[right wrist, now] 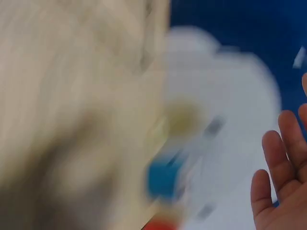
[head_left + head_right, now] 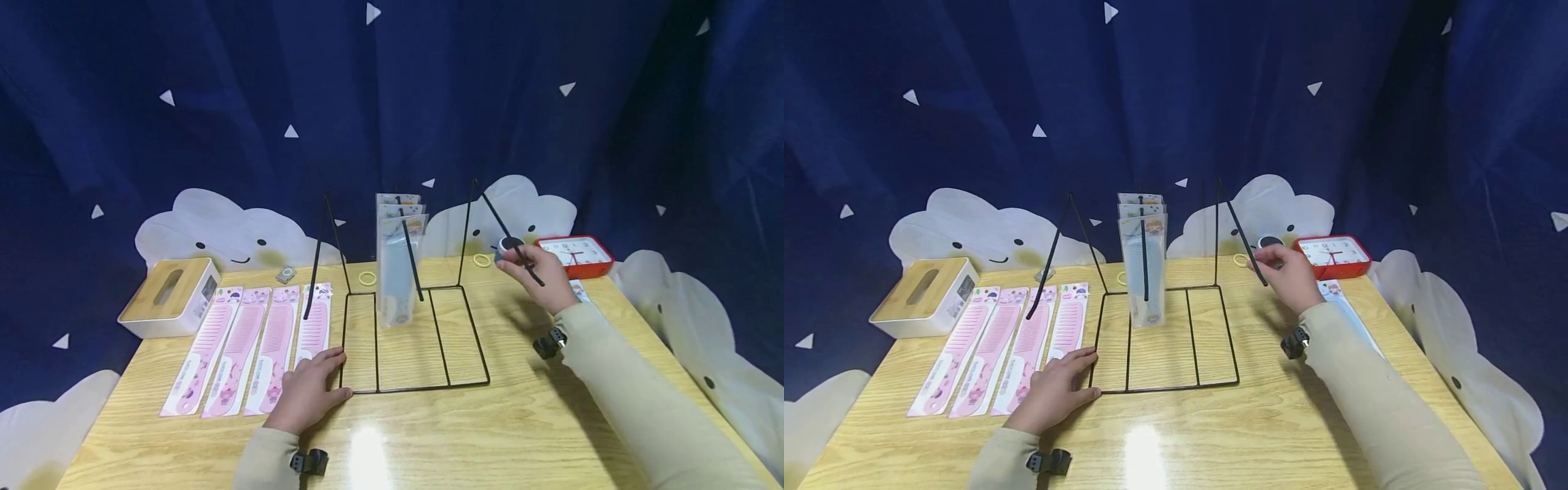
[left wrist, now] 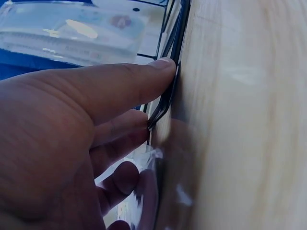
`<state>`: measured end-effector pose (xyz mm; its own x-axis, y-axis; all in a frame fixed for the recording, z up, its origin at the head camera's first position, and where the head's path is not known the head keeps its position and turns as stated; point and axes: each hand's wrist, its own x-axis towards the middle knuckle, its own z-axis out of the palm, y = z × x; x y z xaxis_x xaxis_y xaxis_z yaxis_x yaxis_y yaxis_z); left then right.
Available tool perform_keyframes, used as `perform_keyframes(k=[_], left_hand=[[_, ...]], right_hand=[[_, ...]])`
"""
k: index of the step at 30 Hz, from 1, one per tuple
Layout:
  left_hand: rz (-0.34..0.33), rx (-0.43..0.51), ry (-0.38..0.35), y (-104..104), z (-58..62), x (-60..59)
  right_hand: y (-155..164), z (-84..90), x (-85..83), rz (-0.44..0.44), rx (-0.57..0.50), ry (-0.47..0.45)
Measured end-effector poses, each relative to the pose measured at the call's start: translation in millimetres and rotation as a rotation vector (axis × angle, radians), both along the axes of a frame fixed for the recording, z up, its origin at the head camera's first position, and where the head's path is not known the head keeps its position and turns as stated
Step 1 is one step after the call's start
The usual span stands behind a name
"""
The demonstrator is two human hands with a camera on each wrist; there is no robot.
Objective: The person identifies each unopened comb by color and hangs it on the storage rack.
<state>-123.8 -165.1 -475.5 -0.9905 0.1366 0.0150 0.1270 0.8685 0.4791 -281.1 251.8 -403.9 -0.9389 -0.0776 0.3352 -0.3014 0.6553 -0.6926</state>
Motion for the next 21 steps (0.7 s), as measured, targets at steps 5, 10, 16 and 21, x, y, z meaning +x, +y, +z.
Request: perform_keyframes(k=[5, 10, 16, 21], left_hand=[[0.0, 0.008, 0.001, 0, 0.6, 0.3], [0.001, 0.0, 0.006, -1, 0.6, 0.0], [-0.005, 0.003, -0.002, 1, -0.5, -1.1], [-0.001, -0.006, -0.001, 0, -0.7, -1.4]], right_hand=[[72, -39.3, -13.4, -0.18, 0.055, -0.117], [116, -65.5, -19.6, -0.243, 0.144, -0.329], [126, -71.7, -20.8, -0.316, 0.252, -0.445], [121, -70.2, -23.5, -0.268, 0.285, -0.32]])
